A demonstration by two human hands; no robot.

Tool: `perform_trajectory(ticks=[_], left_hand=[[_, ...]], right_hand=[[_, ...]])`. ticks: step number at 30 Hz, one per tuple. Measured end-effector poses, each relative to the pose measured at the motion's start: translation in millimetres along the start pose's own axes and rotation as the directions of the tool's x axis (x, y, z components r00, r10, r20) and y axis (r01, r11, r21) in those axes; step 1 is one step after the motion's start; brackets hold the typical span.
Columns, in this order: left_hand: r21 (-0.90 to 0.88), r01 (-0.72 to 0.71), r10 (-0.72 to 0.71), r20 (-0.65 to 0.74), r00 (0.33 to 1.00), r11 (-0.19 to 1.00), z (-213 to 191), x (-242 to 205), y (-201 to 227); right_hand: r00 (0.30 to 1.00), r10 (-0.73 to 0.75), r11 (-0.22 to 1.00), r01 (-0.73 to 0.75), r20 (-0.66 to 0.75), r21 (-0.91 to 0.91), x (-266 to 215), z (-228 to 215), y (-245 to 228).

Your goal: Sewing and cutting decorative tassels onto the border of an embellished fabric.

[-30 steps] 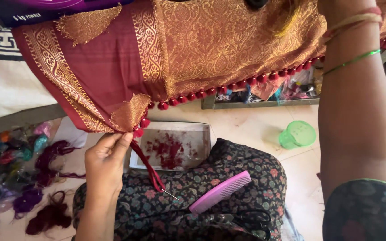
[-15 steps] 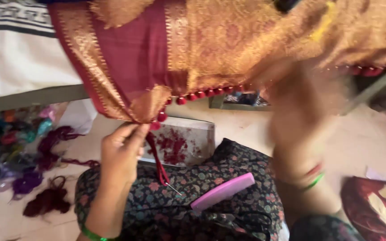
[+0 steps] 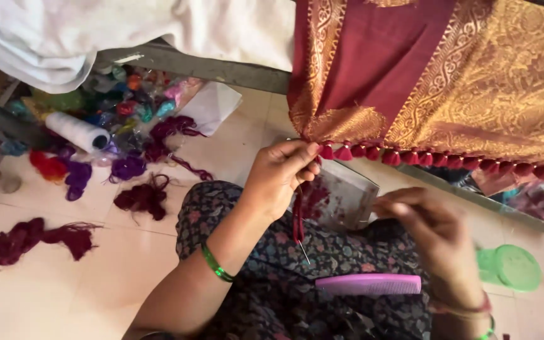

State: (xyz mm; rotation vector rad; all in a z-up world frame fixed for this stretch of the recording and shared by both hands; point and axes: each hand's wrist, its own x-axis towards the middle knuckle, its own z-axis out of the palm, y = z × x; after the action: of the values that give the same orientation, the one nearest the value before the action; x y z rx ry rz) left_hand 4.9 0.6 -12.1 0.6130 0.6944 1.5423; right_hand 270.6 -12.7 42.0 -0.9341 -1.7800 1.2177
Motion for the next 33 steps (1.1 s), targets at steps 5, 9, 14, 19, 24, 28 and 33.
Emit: perform_trajectory(ticks=[5,9,14,19,24,28,33], left_hand=[[-0.124,0.075,-0.069,0.047,0.996,0.989,3,3,0],[-0.19,0.131,-0.116,0.089,0.989,0.973,1,3,-3],[-0.146,0.149,-0.136,0.097,0.986,0.978,3,-5,4],[-0.018,0.188,-0.186,0.088,0.979,0.982,12,-10,6],[0.039,0.2,-0.203,0.063,0.977,0.979,22,-11,7],[0.018,0.17,-0.171,0.076,0.982,0.985,12,-11,2],[0.012,0.149,-0.15,0.073,0.986,0.989,6,-6,0]], right_hand=[[0.99,-0.046,0.957,0.081,-0.13,0.277,-15,-4,-26],[0.992,-0.116,0.808,0.119,-0.043,0.576,-13,-13,-11],[0.899,-0.438,0.3,0.149,-0.003,0.942,2,-12,-31],[0.918,-0.387,0.722,0.36,-0.087,0.591,12,14,-35],[0.936,-0.339,0.939,0.329,0.1,0.103,30,57,-65],[0.94,-0.31,0.895,0.339,0.143,-0.289,36,76,-71],[0.894,-0.399,0.819,0.447,0.202,-0.359,26,64,-61]])
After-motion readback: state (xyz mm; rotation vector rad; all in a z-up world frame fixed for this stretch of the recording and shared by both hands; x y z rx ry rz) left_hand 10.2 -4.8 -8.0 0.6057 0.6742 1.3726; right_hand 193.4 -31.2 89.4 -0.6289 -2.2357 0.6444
